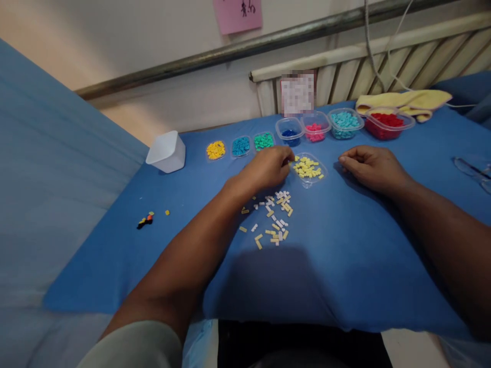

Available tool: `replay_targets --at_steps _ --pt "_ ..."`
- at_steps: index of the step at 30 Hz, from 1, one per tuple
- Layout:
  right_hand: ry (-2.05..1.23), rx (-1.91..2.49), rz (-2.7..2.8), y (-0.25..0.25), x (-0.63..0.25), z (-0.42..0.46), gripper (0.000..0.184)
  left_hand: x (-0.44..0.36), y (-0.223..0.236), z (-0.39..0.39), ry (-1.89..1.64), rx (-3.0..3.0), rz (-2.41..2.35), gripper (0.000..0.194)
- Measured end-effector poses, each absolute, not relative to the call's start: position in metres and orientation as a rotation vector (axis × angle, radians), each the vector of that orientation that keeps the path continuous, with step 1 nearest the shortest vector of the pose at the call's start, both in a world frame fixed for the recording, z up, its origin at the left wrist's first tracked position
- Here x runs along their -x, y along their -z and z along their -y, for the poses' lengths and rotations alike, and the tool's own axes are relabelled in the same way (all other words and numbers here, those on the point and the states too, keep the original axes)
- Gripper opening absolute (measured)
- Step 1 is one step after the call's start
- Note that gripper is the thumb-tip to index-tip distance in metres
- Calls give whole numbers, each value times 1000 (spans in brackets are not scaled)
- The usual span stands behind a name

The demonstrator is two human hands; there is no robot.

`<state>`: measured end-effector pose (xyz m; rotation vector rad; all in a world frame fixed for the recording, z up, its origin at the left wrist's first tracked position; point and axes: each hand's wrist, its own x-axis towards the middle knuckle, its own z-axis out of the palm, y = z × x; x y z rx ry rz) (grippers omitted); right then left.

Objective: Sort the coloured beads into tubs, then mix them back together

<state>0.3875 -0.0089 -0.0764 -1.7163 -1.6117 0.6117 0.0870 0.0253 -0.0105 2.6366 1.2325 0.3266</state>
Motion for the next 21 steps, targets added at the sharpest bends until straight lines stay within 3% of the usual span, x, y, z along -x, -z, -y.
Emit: replay_targets --at_steps 6,13,21 --pt "-648 1703 1605 77 -391 8 20 -103 9 -47 -379 -2595 -1250 40" --pt "-648 1732 1599 75 -388 10 23 -16 4 -21 -239 -2660 -1458 30" --pt "-595 1775 1598 67 -382 17 27 -4 37 32 25 -2604 -1251 81"
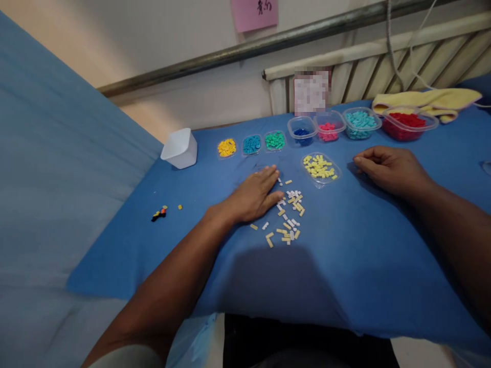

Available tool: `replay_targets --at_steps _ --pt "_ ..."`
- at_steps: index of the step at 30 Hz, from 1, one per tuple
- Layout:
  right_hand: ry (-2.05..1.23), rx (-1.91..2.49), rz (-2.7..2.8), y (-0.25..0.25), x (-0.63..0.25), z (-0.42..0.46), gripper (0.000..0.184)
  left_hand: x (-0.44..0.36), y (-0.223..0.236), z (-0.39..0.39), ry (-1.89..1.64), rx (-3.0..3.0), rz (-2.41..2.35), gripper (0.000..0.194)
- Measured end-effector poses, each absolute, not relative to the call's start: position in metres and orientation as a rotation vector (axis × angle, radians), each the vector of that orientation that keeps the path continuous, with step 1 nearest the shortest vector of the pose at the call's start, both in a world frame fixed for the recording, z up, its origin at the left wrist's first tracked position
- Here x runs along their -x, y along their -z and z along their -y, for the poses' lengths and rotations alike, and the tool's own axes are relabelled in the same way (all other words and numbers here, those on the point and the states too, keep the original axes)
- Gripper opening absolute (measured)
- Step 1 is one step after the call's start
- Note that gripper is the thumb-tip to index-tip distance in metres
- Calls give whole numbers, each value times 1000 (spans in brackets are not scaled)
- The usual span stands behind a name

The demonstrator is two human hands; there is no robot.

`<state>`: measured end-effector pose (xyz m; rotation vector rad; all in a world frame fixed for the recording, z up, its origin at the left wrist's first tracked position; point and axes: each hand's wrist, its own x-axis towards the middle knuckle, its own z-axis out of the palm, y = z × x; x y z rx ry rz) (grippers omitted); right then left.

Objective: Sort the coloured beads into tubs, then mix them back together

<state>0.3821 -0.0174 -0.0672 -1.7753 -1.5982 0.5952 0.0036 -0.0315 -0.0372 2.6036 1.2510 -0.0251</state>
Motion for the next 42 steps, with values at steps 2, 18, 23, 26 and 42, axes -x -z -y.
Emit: replay_targets --at_steps 2,18,23,26,42 --pt "-582 1777 1606 69 -383 17 28 -15 40 43 65 -2605 -1219 86" --pt "-590 1817 1595 67 -383 19 28 -51 42 98 62 -2635 -947 95" --pt "-575 1831 1599 66 -383 19 30 -56 52 117 -72 -2809 -872 98" --pt "-574 1829 1598 65 -381 19 30 -58 56 128 -122 -2845 -891 99" --pt "-618 1835 1581 64 -381 20 29 -2 11 69 -181 -2682 -1162 34"
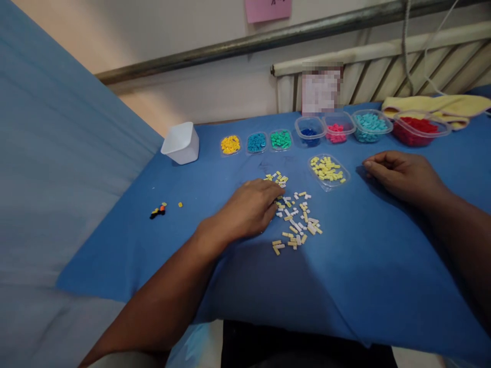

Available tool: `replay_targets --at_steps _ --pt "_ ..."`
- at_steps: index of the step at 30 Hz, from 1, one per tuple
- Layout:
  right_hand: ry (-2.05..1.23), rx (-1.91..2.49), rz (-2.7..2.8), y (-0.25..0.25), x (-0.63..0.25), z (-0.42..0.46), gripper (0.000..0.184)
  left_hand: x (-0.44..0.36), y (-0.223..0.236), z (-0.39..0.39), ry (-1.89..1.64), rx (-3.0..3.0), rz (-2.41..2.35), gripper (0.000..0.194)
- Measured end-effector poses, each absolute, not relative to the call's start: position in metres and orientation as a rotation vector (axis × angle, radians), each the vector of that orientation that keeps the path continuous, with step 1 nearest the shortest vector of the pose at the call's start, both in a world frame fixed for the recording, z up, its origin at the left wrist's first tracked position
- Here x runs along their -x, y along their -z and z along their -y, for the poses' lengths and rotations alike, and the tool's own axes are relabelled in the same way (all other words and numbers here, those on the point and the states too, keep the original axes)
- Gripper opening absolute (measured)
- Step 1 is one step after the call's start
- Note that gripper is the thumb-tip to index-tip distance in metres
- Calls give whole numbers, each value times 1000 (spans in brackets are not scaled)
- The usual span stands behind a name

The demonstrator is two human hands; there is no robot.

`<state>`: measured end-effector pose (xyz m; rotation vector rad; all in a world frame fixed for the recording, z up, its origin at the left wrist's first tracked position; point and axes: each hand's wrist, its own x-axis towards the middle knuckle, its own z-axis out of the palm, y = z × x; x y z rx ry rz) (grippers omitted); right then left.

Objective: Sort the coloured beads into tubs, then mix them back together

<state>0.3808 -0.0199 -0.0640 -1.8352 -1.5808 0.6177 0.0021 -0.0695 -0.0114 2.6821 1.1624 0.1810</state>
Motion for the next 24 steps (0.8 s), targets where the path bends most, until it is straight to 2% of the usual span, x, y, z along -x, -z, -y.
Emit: replay_targets --at_steps 11,24 --pt "-592 1810 1585 67 -382 20 23 -11 22 67 -199 -2642 -1145 39" --pt "-570 1788 1622 74 -389 14 27 -4 22 66 -293 -2557 -1106 22"
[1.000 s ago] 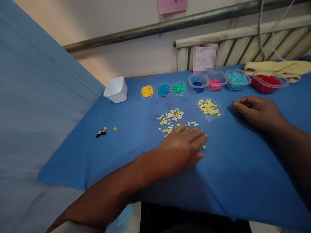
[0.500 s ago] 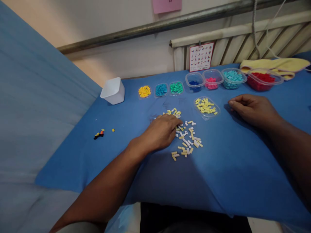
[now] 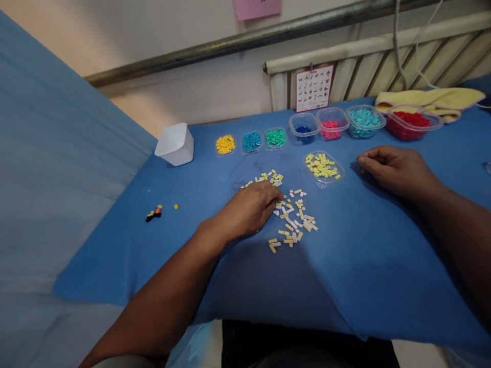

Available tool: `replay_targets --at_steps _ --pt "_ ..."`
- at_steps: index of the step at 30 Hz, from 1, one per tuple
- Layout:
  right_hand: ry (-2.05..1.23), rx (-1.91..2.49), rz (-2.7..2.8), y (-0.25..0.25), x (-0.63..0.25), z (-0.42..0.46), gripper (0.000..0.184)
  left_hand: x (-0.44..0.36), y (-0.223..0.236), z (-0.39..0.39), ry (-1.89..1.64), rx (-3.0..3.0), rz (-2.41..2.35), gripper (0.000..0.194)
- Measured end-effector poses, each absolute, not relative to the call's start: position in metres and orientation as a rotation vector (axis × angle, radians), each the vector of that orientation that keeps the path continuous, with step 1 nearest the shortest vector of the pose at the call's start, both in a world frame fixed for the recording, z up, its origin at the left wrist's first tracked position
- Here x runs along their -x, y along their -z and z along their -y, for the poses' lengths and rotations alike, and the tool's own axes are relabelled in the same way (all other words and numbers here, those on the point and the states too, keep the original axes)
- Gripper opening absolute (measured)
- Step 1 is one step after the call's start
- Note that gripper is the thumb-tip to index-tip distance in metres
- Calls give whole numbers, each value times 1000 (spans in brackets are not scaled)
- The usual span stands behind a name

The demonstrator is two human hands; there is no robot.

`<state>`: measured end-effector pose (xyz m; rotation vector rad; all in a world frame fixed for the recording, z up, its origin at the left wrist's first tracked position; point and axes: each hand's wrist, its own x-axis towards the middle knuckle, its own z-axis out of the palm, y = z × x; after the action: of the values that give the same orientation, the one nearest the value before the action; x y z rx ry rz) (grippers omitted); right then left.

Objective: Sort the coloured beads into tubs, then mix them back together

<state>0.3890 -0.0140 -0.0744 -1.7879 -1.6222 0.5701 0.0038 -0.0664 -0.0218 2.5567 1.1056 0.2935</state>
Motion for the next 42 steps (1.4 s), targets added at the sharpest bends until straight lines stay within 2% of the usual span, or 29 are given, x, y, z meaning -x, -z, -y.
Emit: replay_targets --at_steps 4,9,14,23,29,34,42 --pt "-577 1768 1628 79 -391 9 31 -12 22 66 -395 -2574 -1005 22" --pt "-592 1799 1619 75 -387 11 30 -32 16 69 -169 -2634 -989 34" --pt "-571 1798 1632 70 -383 14 29 -37 10 64 2 -2624 -993 32" --pt "-596 1798 1635 71 -385 13 26 -25 -2 55 15 -2516 -990 24" --pt "-569 1789 1675 71 -386 11 27 -25 -2 52 106 -2578 -1007 31" --pt "-594 1762 1656 74 -387 10 28 -28 0 51 121 -2583 -1078 28" --pt "-590 1767 1653 75 -389 8 28 -23 5 48 34 -2514 -1150 11"
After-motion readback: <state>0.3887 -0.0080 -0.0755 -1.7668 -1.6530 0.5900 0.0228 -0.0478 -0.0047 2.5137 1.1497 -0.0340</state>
